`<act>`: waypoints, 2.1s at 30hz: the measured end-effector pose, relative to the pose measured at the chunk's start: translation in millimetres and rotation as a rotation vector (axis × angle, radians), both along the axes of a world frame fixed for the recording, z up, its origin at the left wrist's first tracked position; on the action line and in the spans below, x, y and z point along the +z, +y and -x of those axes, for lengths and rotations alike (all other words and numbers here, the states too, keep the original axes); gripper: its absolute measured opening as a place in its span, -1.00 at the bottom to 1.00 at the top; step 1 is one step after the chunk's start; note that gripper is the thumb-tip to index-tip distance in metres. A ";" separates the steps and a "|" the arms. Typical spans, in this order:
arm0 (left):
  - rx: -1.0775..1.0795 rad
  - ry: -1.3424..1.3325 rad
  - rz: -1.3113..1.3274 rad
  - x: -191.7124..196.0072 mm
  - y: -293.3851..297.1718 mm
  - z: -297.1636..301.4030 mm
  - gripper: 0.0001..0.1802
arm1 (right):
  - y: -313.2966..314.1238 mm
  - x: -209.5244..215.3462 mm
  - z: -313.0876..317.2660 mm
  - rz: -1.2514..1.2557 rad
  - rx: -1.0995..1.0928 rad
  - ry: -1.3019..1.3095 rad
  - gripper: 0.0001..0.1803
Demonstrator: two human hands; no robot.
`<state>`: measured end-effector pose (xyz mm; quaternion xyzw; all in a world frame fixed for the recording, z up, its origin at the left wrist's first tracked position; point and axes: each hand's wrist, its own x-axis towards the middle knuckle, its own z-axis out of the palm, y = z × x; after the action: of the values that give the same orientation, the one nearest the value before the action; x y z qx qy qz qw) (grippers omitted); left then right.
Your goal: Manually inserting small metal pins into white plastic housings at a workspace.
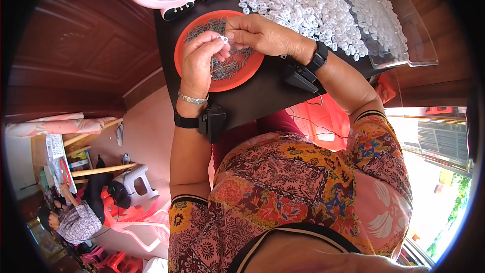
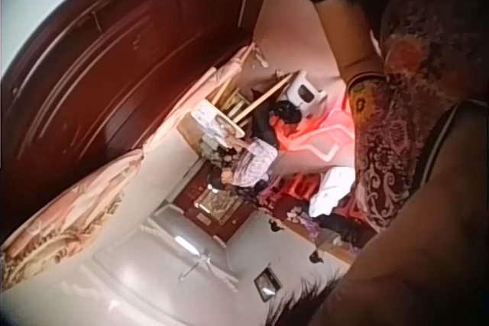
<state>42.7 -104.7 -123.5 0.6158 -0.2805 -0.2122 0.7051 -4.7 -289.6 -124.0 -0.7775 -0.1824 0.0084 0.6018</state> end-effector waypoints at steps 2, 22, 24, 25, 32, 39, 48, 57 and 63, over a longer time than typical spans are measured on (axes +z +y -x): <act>-0.026 0.048 0.049 -0.1 0.9 -2.6 -0.79 | 0.7 0.7 0.1 -0.001 0.004 -0.016 -0.75; 0.046 0.062 -0.170 4.5 1.2 -1.7 -0.81 | -10.7 -3.6 -6.6 -0.086 -0.026 0.025 -0.79; 0.046 0.070 -0.168 4.7 1.1 -1.7 -0.81 | -11.0 -2.3 -6.1 -0.054 -0.034 0.033 -0.77; 0.055 0.067 -0.167 4.0 1.0 -1.8 -0.81 | -11.3 -3.5 -7.1 -0.055 -0.035 0.032 -0.77; 0.056 0.065 -0.162 4.2 0.3 0.8 -0.83 | -9.4 -3.1 -6.0 -0.070 -0.060 -0.110 -0.84; -0.022 0.050 -0.155 1.4 -1.4 -0.3 -0.83 | -10.1 1.1 -2.9 0.051 -0.027 -0.131 -0.88; -0.056 -0.010 -0.216 5.9 -0.1 1.3 -0.78 | -11.9 4.7 -1.6 0.002 -0.035 -0.120 -0.87; -0.076 0.005 -0.173 3.0 -1.0 0.6 -0.84 | -13.2 6.8 -0.2 0.104 -0.026 -0.132 -0.85; -0.092 0.010 -0.168 3.5 -1.6 1.6 -0.84 | -14.8 6.5 -0.1 0.100 -0.032 -0.142 -0.85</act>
<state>41.1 -106.4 -120.0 0.6582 -0.2864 -0.2703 0.6416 -4.7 -304.3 -117.5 -0.8080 -0.2115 -0.0474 0.5479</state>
